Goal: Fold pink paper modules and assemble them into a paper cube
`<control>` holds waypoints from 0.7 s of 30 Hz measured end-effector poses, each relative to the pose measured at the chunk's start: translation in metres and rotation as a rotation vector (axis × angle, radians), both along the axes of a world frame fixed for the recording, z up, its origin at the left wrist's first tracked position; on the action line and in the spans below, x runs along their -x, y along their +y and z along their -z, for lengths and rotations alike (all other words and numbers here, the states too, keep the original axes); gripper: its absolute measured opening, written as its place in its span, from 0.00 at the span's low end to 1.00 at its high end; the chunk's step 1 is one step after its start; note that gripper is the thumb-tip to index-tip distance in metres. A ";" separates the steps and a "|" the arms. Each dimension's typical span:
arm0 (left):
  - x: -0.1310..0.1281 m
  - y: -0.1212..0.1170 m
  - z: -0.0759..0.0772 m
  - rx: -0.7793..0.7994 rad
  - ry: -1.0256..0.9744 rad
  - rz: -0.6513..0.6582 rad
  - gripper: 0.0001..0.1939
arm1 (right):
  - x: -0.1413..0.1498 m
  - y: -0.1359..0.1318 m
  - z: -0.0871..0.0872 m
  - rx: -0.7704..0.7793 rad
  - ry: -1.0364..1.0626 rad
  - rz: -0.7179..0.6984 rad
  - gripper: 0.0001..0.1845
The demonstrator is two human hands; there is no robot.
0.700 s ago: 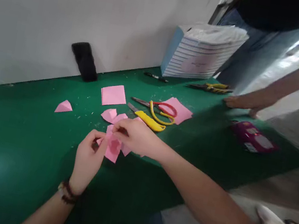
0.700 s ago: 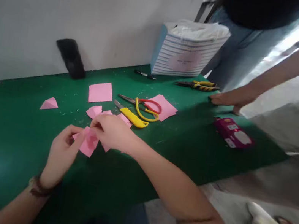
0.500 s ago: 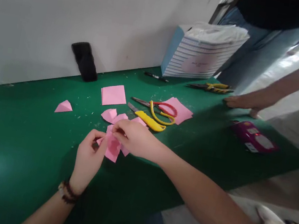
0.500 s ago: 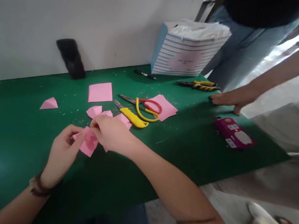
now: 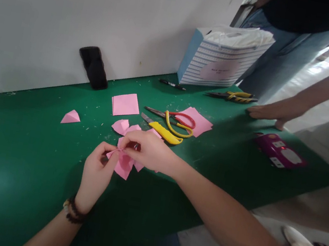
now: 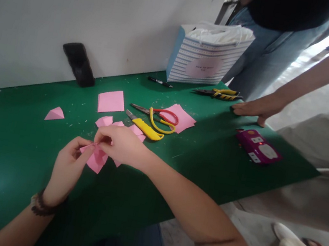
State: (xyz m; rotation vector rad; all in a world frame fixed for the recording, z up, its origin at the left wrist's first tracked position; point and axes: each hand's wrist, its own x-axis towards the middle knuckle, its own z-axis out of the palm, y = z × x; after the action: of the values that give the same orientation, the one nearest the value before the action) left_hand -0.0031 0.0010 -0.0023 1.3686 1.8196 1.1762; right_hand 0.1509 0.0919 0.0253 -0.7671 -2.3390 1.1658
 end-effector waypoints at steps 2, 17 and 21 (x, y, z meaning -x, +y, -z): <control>0.001 0.000 0.001 -0.002 0.006 -0.007 0.07 | -0.002 0.000 -0.004 -0.018 -0.018 -0.034 0.07; -0.004 -0.003 -0.003 -0.019 0.031 0.033 0.05 | -0.006 0.004 -0.017 0.251 -0.288 0.021 0.12; -0.004 -0.002 -0.002 0.012 0.005 0.034 0.05 | -0.005 0.001 -0.019 0.223 -0.303 0.051 0.10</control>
State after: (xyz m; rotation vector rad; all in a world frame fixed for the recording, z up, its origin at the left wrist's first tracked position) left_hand 0.0014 -0.0012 -0.0002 1.3918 1.7969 1.1432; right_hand 0.1563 0.0929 0.0440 -1.1451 -2.4345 1.3869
